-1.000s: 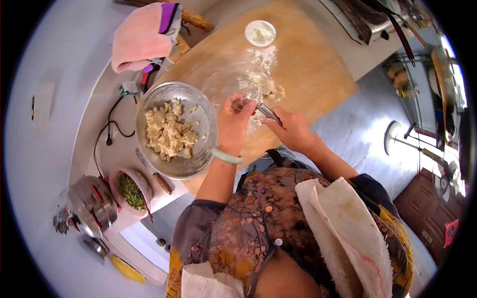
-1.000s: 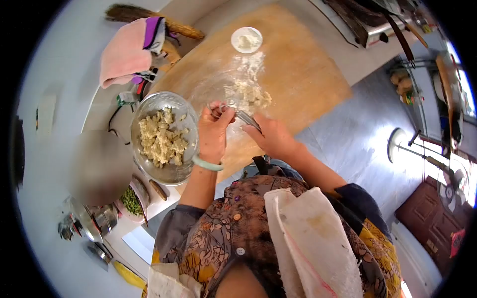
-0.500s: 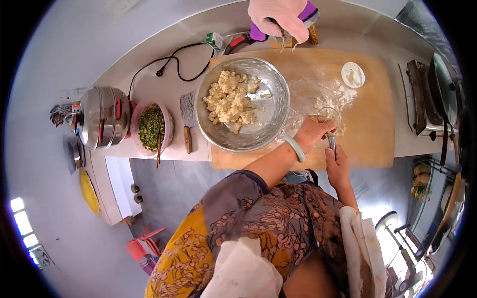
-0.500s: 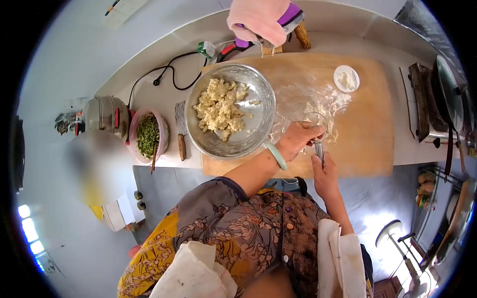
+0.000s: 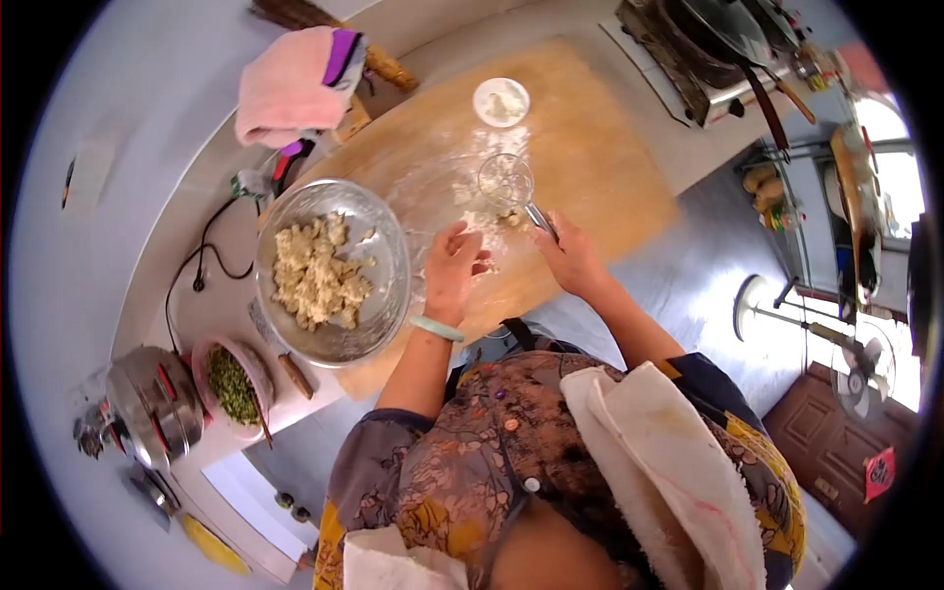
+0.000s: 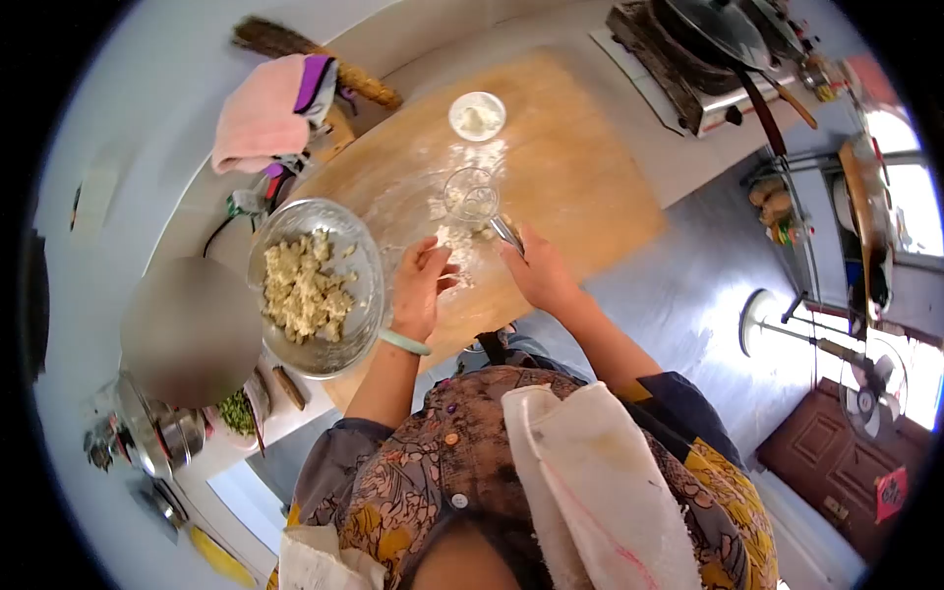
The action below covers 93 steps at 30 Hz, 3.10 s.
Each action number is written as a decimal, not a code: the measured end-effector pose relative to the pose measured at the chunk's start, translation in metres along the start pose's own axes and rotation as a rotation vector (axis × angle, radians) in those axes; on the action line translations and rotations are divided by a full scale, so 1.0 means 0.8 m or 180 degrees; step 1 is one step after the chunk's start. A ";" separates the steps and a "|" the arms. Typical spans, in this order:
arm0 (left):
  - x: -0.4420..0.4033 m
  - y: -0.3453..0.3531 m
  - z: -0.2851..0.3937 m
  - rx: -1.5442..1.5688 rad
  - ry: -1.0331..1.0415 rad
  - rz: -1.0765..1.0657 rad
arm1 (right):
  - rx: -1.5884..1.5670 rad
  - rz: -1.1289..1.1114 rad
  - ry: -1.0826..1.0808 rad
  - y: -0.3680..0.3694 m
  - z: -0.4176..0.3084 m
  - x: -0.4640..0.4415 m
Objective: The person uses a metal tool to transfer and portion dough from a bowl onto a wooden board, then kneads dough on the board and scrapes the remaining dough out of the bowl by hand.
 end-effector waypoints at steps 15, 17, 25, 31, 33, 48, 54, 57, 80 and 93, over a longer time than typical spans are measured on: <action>-0.008 -0.030 -0.046 -0.2165 0.1314 0.0146 | 0.1349 0.0872 0.0246 -0.116 0.102 -0.193; -0.002 -0.031 -0.034 -0.2410 0.1488 0.0015 | 0.1672 0.1016 0.0089 -0.118 0.110 -0.211; 0.013 -0.061 -0.065 -0.2703 0.1841 0.0155 | 0.0537 0.1617 -0.0199 -0.145 0.164 -0.169; 0.033 -0.074 -0.075 -0.3197 0.2050 0.0272 | 0.1287 0.1572 -0.0714 -0.069 0.164 -0.066; 0.033 -0.071 -0.084 -0.3636 0.2058 0.0305 | 0.1232 0.1432 -0.0846 -0.021 0.167 -0.058; -0.064 -0.030 -0.037 -0.3285 0.2253 -0.0149 | 0.1083 -0.0512 -0.0111 0.025 0.028 -0.048; -0.065 -0.008 0.009 -0.3086 0.1312 0.0331 | 0.1111 -0.1083 -0.0247 0.047 0.016 -0.098; -0.090 -0.003 0.011 -0.3223 0.0940 -0.0012 | 0.1451 -0.1448 -0.0457 0.054 0.008 -0.125; -0.045 0.002 -0.007 -0.3008 0.2145 -0.0027 | 0.0946 -0.0597 -0.1715 0.099 0.033 -0.076; 0.003 -0.046 -0.048 -0.2420 0.1219 -0.0225 | 0.1278 -0.1077 -0.0392 -0.007 0.042 -0.170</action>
Point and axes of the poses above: each hand's wrist, its own x-axis away from the middle knuckle, its own y-axis out of the palm, z = x × y, the point moved 3 cm from there along -x, towards the middle knuckle, and after that the axes turned 6 degrees about -x, right-handed, at the moved point
